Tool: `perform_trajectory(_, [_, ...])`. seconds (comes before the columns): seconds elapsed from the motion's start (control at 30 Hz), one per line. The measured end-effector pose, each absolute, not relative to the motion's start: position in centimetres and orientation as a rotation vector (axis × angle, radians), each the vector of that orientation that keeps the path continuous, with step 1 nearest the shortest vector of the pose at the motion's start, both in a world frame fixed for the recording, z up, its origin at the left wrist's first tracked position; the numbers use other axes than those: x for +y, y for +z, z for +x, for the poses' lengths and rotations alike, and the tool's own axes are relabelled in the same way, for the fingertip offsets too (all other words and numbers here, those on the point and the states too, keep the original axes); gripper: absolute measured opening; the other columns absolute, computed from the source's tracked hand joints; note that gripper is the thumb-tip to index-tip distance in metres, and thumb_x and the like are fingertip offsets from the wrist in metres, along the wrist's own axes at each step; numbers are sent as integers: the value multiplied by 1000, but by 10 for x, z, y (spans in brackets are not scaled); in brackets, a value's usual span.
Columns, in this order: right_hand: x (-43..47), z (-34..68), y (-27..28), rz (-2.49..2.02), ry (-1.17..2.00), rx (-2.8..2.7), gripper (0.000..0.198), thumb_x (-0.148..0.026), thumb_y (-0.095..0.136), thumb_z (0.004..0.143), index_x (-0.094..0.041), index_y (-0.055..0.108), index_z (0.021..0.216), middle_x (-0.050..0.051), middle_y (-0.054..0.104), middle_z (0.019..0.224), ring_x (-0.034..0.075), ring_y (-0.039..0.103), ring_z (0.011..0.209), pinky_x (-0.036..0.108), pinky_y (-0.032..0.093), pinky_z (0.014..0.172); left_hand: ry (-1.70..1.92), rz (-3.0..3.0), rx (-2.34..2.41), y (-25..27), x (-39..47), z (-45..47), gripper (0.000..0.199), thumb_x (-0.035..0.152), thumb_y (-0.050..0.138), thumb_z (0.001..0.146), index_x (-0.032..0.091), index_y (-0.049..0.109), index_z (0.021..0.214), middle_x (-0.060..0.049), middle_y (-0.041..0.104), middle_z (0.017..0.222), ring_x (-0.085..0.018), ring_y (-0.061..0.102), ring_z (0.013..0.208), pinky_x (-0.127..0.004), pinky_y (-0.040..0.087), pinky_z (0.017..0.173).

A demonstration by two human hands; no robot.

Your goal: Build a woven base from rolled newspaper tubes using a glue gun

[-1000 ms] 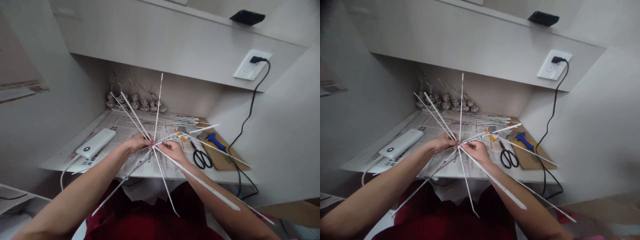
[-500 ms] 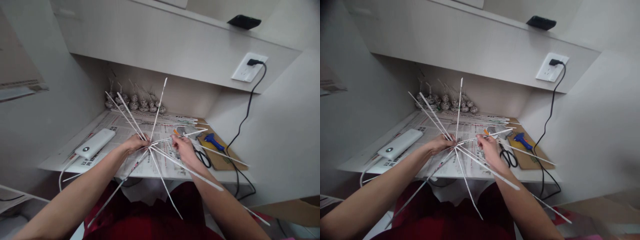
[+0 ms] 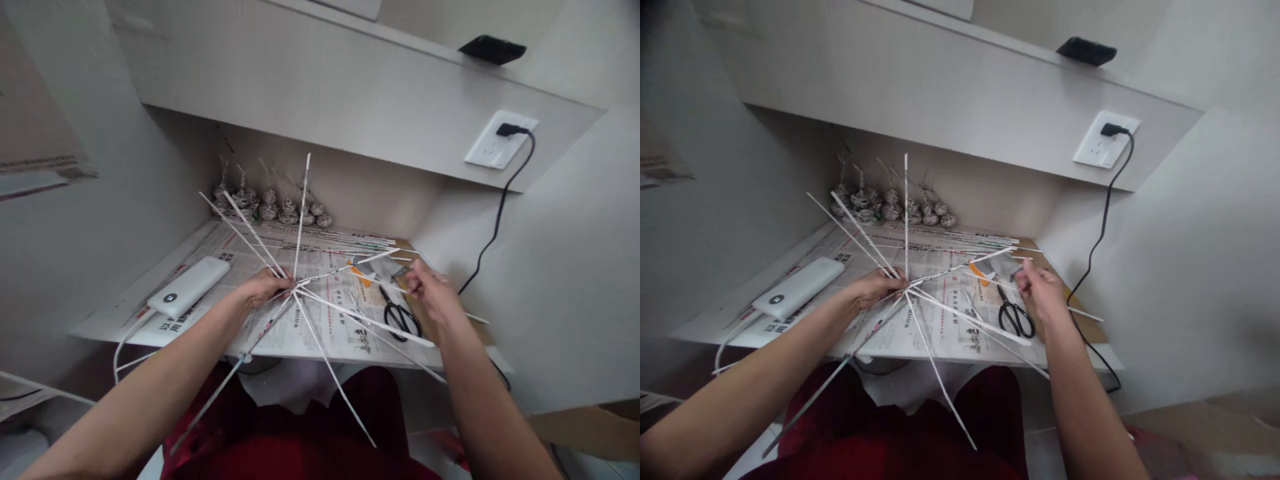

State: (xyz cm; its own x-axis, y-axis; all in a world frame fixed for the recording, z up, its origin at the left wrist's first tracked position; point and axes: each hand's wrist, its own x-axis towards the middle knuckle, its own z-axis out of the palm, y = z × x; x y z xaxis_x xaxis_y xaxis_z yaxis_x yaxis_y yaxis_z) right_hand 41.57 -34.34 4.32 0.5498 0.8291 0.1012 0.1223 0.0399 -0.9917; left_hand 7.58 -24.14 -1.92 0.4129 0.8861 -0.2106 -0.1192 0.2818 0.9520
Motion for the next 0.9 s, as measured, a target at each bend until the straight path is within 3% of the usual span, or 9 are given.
perform_trajectory(0.07, [-346, 397, 30, -1624, 721, -1079, 42, -55, 67, 70, -13, 62, 63, 0, 54, 48, 9, 46, 43, 21, 35, 42, 815, 1070, 891, -19, -240, 76, 31, 19, 82, 47, 13, 58, 65, 1, 59, 57, -10, 56, 52, -20, 46, 50])
perform_trajectory(0.13, [-346, 379, 21, -1622, 836, -1249, 34, -46, 71, 69, -13, 67, 79, 2, 63, 62, 10, 52, 51, 21, 38, 45, 813, 1091, 874, -17, -240, 74, 31, 19, 82, 48, 13, 59, 67, 1, 59, 58, -10, 56, 52, -20, 46, 49])
perform_trajectory(0.23, [-340, 359, 16, -1494, 1087, -1189, 39, -38, 70, 72, -18, 62, 104, 4, 68, 83, 12, 59, 63, 21, 41, 48, 827, 1120, 867, -14, -241, 68, 31, 21, 82, 48, 13, 59, 67, 2, 59, 57, -9, 55, 52, -19, 47, 50])
perform_trajectory(0.47, [-301, 324, 40, -1279, 1265, -1009, 27, -40, 47, 89, -19, 58, 103, 6, 66, 89, 11, 58, 60, 21, 44, 48, 836, 1122, 938, -14, -242, 42, 26, 19, 81, 51, 14, 59, 66, 2, 58, 57, -9, 55, 51, -19, 48, 49])
perform_trajectory(0.57, [-279, 310, 55, -1278, 1178, -1168, 34, -42, 45, 90, -20, 56, 114, 5, 66, 89, 11, 60, 61, 20, 43, 47, 847, 1123, 950, -15, -241, 28, 24, 17, 79, 53, 14, 59, 66, 1, 58, 57, -9, 55, 50, -19, 47, 47])
perform_trajectory(0.67, [-262, 314, 60, -1445, 854, -1347, 43, -52, 47, 87, -22, 55, 117, 5, 65, 90, 11, 60, 59, 20, 41, 47, 892, 1045, 1005, -17, -241, 18, 26, 14, 80, 51, 13, 58, 66, 2, 58, 56, -8, 54, 48, -18, 47, 45])
perform_trajectory(0.8, [-273, 348, 42, -1919, 463, -1742, 57, -58, 68, 67, -19, 63, 108, 8, 67, 89, 21, 62, 76, 30, 46, 66, 935, 952, 1017, -22, -241, 13, 26, 12, 79, 52, 13, 57, 66, 2, 57, 56, -8, 54, 48, -17, 48, 45])
perform_trajectory(0.9, [-302, 368, 22, -2143, 398, -1938, 61, -60, 76, 54, -19, 66, 99, 11, 67, 90, 28, 61, 83, 34, 44, 71, 930, 940, 1003, -24, -239, 13, 25, 9, 78, 54, 13, 57, 68, 2, 58, 57, -8, 55, 49, -17, 49, 46])
